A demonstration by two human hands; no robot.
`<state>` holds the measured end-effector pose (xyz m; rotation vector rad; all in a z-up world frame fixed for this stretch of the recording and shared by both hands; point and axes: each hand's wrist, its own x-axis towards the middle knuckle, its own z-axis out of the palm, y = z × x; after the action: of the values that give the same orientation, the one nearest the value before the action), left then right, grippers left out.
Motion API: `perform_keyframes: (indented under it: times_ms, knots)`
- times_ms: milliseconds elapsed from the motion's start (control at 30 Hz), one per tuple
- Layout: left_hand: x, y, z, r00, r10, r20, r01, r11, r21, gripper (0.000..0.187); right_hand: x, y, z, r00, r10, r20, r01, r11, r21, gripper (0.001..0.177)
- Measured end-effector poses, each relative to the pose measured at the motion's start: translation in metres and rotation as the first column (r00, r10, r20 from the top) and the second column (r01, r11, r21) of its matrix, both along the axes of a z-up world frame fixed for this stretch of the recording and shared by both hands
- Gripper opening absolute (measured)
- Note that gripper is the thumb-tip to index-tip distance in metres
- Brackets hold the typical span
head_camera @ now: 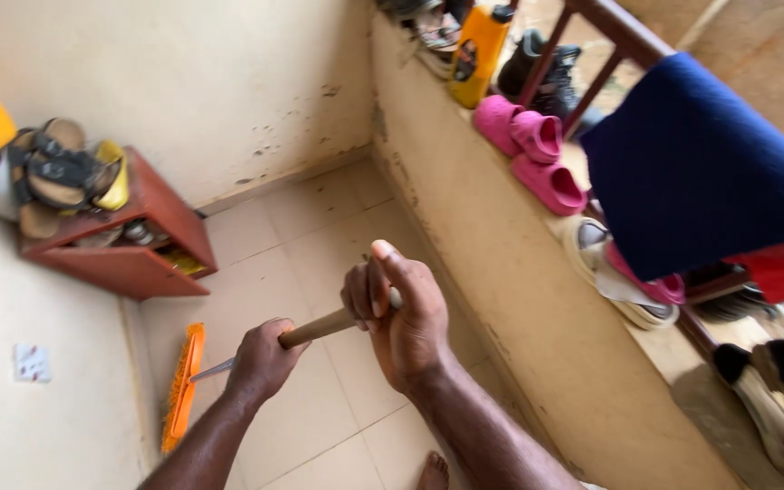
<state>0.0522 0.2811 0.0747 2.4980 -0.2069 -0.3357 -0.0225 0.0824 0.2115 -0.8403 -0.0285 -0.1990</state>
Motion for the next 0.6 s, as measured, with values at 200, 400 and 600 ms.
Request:
perform_keyframes:
  times_ms: [200, 400, 600]
  knots:
    - [0.016, 0.053, -0.088, 0.99, 0.102, 0.098, -0.105, 0.994, 0.026, 0.027, 0.04, 0.034, -0.035, 0.978, 0.193, -0.08, -0.197, 0.979, -0.042, 0.056]
    - [0.023, -0.007, -0.123, 0.994, 0.109, 0.018, -0.107, 0.988, -0.116, 0.027, 0.045, -0.013, -0.046, 0.985, 0.076, -0.153, -0.1, 0.983, -0.156, 0.054]
    - [0.033, -0.07, -0.033, 0.988, -0.021, -0.152, -0.001, 0.99, -0.142, 0.032, 0.047, -0.072, -0.003, 0.996, 0.089, 0.012, -0.088, 0.992, -0.086, 0.047]
